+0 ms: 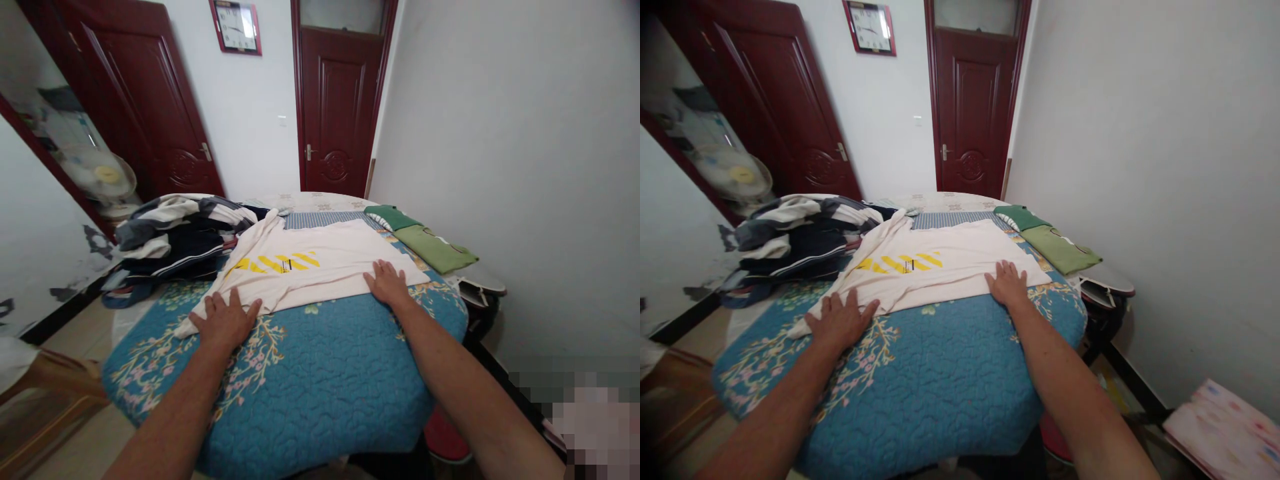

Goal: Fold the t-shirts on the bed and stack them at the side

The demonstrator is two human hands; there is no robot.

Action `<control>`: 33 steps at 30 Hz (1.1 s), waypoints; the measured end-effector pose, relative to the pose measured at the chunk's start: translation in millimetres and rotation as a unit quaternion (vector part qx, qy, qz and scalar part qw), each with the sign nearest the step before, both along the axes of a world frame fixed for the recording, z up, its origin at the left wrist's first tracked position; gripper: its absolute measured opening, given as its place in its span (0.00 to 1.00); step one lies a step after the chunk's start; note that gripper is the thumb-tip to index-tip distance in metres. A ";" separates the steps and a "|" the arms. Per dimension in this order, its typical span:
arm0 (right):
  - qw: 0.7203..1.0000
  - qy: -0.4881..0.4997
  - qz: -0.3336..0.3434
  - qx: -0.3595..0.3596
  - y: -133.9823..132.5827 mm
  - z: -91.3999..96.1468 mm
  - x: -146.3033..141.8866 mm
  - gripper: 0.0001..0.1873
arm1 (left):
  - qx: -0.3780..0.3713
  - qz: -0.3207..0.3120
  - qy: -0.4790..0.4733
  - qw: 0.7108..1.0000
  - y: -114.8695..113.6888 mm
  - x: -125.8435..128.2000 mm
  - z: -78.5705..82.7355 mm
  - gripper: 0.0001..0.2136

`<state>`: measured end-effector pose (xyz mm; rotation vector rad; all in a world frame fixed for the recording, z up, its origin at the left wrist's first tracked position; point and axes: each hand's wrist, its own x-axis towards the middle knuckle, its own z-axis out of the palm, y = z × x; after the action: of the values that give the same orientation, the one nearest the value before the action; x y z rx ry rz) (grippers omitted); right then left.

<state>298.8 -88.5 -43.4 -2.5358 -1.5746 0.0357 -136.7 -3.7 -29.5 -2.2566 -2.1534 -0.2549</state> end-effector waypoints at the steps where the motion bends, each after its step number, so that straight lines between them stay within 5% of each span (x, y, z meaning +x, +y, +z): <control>1: 1.000 -0.007 -0.024 0.003 -1.6 -0.8 13.1 0.40 | 0.008 -0.018 0.006 1.000 -0.1 -1.1 1.6 0.40; 5: 0.996 -0.032 -0.082 0.024 -7.5 -3.7 44.7 0.36 | 0.040 -0.148 0.019 0.988 1.6 -3.7 7.4 0.26; 10: 0.994 -0.038 -0.085 0.054 -9.0 -4.7 39.6 0.31 | 0.060 -0.223 0.030 0.972 9.9 2.3 15.2 0.19; 21: 0.991 -0.059 0.001 0.117 -0.4 -7.3 43.1 0.22 | 0.070 -0.094 -0.017 0.993 77.0 30.1 60.5 0.20; 27: 0.973 -0.069 0.115 0.188 2.4 -10.8 36.8 0.20 | 0.038 -0.123 -0.052 0.990 112.0 49.7 62.1 0.19; 33: 0.972 -0.048 0.139 0.184 2.4 -9.7 30.3 0.15 | -0.020 -0.235 -0.114 0.965 111.6 29.4 63.1 0.19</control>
<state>329.1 -86.0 -53.1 -2.0513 -1.7698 -0.3212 -107.3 107.9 33.6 -2.8607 -1.6766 -0.5010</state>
